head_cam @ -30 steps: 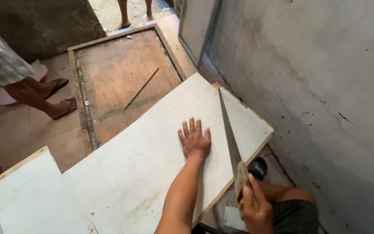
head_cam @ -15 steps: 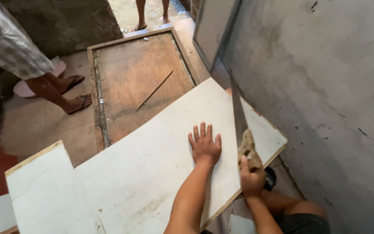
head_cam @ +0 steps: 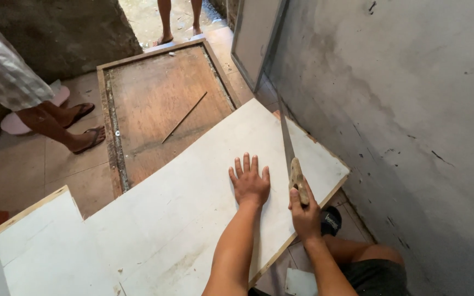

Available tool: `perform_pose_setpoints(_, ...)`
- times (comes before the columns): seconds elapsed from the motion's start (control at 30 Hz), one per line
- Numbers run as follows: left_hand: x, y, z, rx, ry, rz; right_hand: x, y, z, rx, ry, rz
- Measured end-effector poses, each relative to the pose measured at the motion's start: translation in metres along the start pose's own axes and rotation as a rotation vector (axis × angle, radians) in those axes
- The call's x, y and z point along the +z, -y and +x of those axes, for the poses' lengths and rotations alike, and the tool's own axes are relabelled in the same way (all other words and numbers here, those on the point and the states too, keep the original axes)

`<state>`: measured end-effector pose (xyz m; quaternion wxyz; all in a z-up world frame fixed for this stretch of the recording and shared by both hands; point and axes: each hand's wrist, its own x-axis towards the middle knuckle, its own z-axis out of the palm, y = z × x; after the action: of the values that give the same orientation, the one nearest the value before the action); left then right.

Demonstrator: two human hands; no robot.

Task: A person uses a hand saw to cut a white board while sitting on the floor.

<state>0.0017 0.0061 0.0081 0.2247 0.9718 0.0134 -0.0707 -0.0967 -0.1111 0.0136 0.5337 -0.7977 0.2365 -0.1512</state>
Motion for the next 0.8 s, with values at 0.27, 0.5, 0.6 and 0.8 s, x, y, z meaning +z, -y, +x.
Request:
perform_pose_setpoints(0.27, 0.021, 0.009, 0.009, 0.065, -0.066, -0.027, -0.065, -0.009, -0.090, 0.127, 0.124, 0.020)
perform_pose_setpoints(0.5, 0.022, 0.010, 0.009, 0.077, -0.061, -0.018, -0.093, -0.135, -0.121, 0.087, 0.175, 0.005)
perform_pose_setpoints(0.6, 0.023, 0.011, 0.008, 0.075, -0.082, -0.062, -0.079, -0.044, -0.104, 0.121, 0.070, -0.052)
perform_pose_setpoints(0.8, 0.029, 0.019, 0.014, 0.106, -0.042, -0.032, -0.036, 0.045, -0.027, 0.204, 0.173, -0.222)
